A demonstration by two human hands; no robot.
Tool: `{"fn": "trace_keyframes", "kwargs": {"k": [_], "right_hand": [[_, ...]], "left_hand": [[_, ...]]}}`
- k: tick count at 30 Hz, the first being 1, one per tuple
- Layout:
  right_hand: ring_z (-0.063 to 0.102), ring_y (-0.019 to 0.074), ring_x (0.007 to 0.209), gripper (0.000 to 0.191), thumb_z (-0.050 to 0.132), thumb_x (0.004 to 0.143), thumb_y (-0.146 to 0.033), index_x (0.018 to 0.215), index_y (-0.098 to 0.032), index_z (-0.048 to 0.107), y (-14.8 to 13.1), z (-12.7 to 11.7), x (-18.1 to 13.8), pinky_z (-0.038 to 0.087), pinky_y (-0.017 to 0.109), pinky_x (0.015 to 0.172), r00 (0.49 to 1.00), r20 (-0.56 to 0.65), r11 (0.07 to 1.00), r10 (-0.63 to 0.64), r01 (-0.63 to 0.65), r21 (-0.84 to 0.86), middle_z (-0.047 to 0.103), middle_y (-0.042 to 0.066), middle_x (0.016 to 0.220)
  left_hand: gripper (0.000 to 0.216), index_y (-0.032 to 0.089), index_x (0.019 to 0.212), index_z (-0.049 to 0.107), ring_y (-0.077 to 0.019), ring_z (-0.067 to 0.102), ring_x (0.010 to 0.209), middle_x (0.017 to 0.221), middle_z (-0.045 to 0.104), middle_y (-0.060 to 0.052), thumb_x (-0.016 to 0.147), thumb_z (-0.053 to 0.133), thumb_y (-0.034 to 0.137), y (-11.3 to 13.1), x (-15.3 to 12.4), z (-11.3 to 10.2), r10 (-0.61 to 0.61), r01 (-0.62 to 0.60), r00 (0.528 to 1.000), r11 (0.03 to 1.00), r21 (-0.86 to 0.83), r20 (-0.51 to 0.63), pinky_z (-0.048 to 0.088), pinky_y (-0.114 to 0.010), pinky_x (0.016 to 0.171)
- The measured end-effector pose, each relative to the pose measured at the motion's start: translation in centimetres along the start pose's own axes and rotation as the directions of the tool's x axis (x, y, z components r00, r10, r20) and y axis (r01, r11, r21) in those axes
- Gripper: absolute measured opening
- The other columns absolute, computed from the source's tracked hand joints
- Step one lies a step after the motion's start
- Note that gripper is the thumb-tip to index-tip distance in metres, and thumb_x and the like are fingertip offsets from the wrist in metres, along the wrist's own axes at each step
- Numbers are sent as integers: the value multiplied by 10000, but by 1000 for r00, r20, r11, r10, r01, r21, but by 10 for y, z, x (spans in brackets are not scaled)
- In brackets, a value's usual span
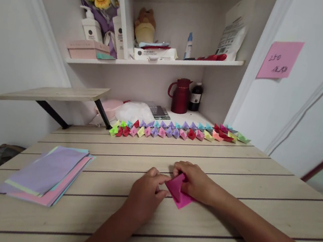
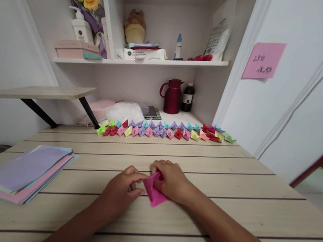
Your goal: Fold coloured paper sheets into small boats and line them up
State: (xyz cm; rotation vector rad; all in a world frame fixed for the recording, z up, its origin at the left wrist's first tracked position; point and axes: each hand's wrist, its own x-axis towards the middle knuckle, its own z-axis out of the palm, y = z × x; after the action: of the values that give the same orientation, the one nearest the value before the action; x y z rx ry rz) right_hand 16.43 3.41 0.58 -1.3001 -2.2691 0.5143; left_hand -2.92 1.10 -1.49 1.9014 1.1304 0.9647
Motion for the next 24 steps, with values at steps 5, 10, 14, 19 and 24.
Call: {"fn": "trace_keyframes", "kwargs": {"k": [5,10,14,19,24], "right_hand": [[508,153,660,134,527,672,-85,728,-206,506,0,3,0,337,259,615,1000,-20,1000,22,-21,21,594,-12,704],[546,167,813,390,522,613,-7,945,-209,557,6,-9,-5,413,255,686,994,56,985,-99,90,144,609,10,907],[500,209,1086,638,486,557,57,1111,-248,570,9,-27,-9,431,317,871,958,199,957,-207,157,242,517,48,1182],[554,167,919,361,503,589,15,851,-207,616,8,-39,-12,455,255,758,921,313,954,-231,151,258,551,14,991],[512,120,643,238,477,565,-5,696,-195,535,16,-21,-6,367,206,559,994,95,979,-46,26,200,565,-44,697]], "left_hand": [[342,332,875,754,-165,474,686,784,543,4,672,647,78,8,0,0,49,-49,999,999,6,-13,290,-259,646],[180,257,753,697,-159,449,712,769,510,2,780,570,131,18,1,4,1,-11,999,968,250,40,283,-252,642],[152,241,880,639,-159,481,770,855,560,2,881,487,239,9,1,11,1,-84,991,791,606,136,323,-252,666],[186,261,914,638,-170,534,830,936,582,-13,907,455,229,7,0,13,53,-189,978,638,747,202,366,-263,702],[267,277,1059,645,-168,586,839,975,592,-18,893,451,203,9,1,-4,-26,-17,998,723,691,51,414,-264,713]]}}
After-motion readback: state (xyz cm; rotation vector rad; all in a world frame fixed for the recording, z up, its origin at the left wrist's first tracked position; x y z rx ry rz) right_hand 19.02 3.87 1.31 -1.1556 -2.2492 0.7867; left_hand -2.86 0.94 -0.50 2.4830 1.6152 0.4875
